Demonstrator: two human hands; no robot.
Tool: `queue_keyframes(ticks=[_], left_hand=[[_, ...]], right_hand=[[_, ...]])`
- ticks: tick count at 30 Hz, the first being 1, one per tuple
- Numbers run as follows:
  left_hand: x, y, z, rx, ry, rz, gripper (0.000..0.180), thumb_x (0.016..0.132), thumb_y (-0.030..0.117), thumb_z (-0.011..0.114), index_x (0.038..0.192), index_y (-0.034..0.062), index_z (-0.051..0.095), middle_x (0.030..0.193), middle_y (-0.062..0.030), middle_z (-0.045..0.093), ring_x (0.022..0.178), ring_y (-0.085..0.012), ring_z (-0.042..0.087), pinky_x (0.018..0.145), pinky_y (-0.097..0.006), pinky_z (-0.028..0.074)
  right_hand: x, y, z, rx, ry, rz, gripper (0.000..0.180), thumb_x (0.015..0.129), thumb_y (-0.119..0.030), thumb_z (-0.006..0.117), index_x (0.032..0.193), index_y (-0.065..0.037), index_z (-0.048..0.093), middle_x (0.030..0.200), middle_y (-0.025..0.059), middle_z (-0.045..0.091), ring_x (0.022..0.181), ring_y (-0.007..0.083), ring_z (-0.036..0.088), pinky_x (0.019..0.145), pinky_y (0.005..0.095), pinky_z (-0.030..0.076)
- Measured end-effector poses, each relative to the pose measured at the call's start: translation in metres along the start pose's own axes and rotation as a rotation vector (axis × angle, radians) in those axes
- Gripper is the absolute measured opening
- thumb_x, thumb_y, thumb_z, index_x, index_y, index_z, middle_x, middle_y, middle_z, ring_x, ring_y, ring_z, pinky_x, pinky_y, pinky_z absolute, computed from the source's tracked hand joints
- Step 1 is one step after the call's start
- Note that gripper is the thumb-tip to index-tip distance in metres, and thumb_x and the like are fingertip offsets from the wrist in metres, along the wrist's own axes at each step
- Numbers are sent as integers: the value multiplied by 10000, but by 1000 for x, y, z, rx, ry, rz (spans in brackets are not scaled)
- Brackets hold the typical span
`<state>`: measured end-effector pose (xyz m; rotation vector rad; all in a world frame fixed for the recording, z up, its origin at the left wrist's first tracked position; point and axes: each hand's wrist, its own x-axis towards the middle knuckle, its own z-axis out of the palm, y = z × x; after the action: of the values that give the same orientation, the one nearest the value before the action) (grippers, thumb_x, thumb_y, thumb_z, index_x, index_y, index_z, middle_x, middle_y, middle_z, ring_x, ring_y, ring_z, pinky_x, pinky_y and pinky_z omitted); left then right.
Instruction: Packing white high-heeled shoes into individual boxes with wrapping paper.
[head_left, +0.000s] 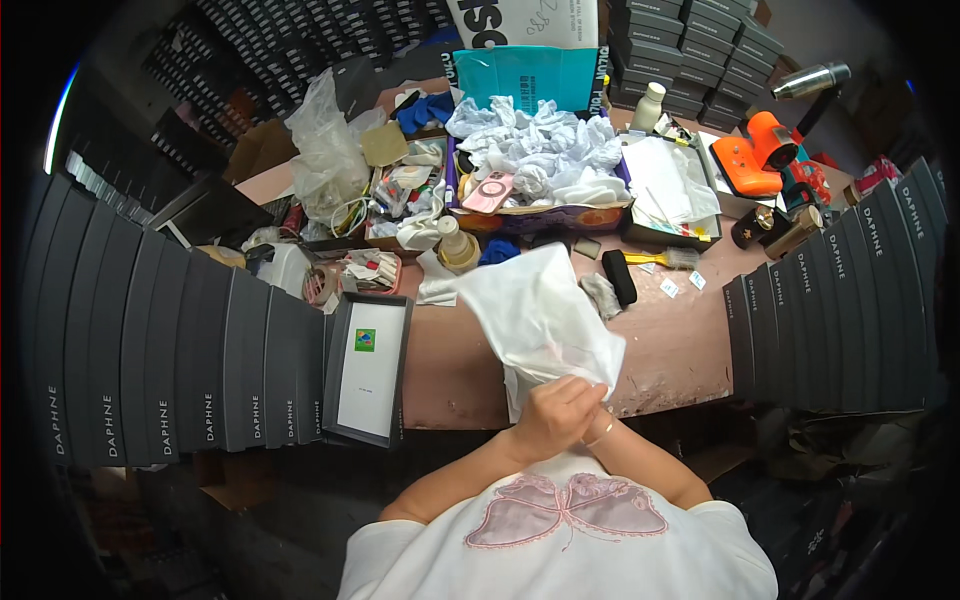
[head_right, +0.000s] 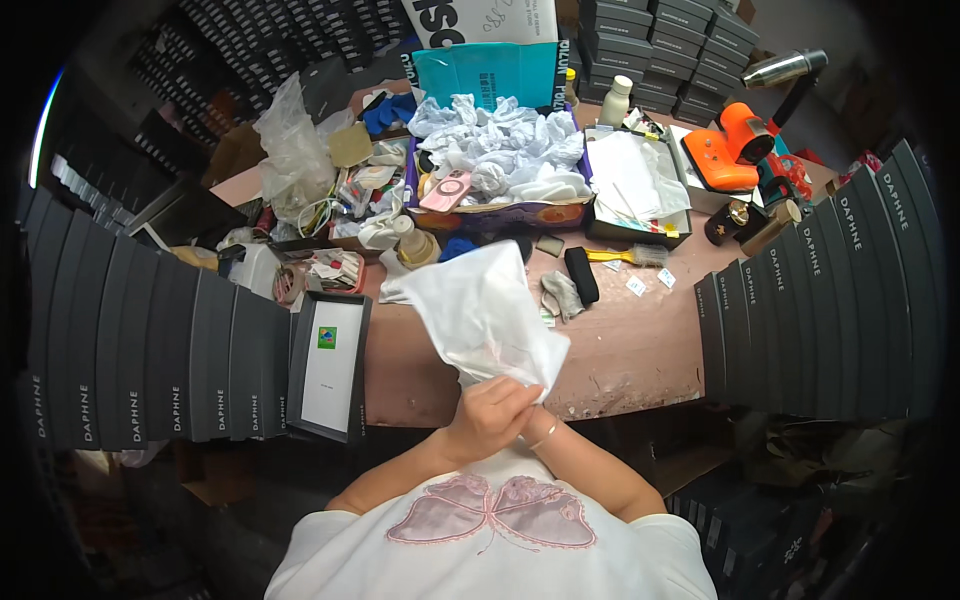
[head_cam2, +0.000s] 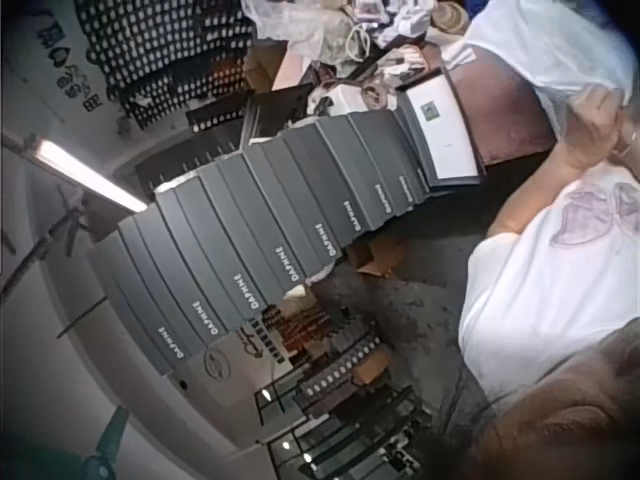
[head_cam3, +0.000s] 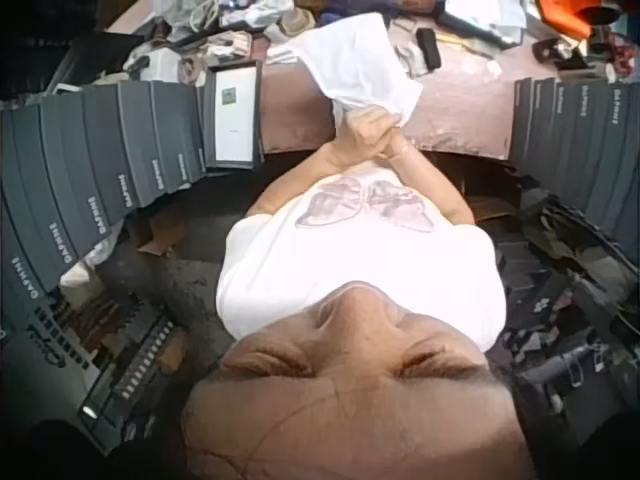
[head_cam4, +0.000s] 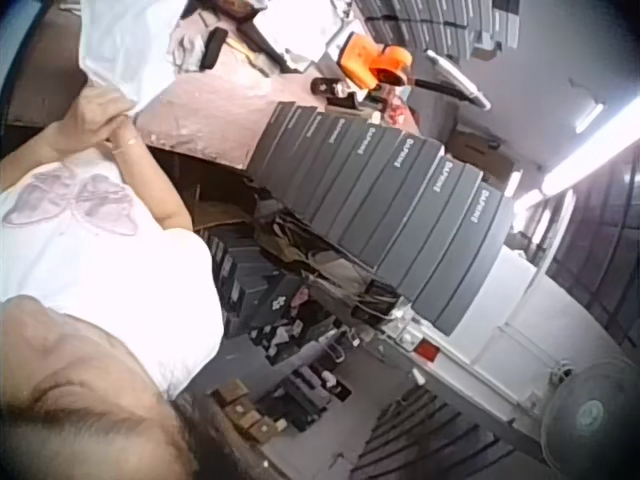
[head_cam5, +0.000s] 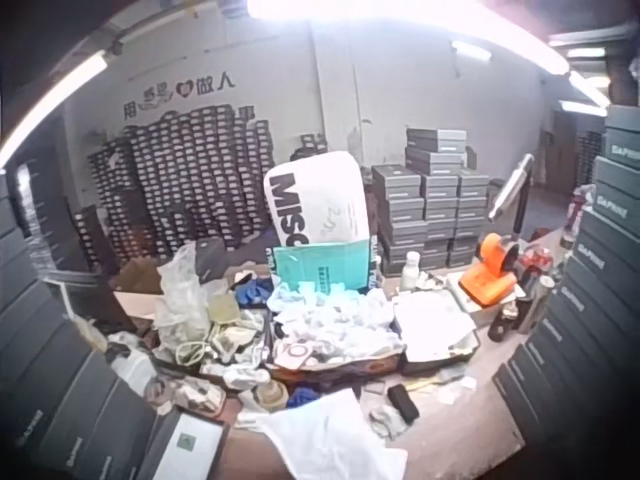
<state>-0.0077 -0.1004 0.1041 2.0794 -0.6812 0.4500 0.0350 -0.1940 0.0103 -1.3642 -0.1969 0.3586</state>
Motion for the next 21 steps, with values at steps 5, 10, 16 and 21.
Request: queue_keyframes(ticks=[5, 10, 16, 21], left_hand=[[-13, -5, -2, -116, -2, -111, 239, 739, -12, 659, 973, 14, 620, 796, -120, 601, 692, -281, 616, 602, -355, 494], [-24, -2, 13, -205, -94, -107, 221, 776, -13, 657, 992, -1, 609, 829, -135, 600, 700, -287, 612, 635, -344, 504], [-81, -34, -13, -630, 245, -749, 675, 824, 193, 717, 1372, 75, 340, 1317, -98, 441, 1201, -210, 450, 983, -403, 390], [-89, -76, -6, -1453, 495, -1178, 657, 864, 276, 676, 1389, 76, 334, 1327, -106, 462, 1219, -252, 465, 1044, -438, 372]], right_hand=[[20, -11, -22, -285, -60, -147, 460, 900, -265, 546, 1290, -36, 465, 1254, 168, 520, 1133, 281, 525, 923, 388, 461], [15, 8, -11, -427, 80, -245, 482, 909, -271, 543, 1316, -34, 440, 1285, 165, 497, 1159, 279, 509, 946, 388, 441], [-5, -2, -10, -454, 166, -257, 510, 919, -279, 539, 1347, -32, 410, 1323, 161, 471, 1191, 277, 490, 973, 388, 418], [-8, 6, 47, -623, -4, -399, 534, 928, -285, 536, 1373, -30, 385, 1354, 157, 449, 1217, 275, 474, 995, 388, 398]])
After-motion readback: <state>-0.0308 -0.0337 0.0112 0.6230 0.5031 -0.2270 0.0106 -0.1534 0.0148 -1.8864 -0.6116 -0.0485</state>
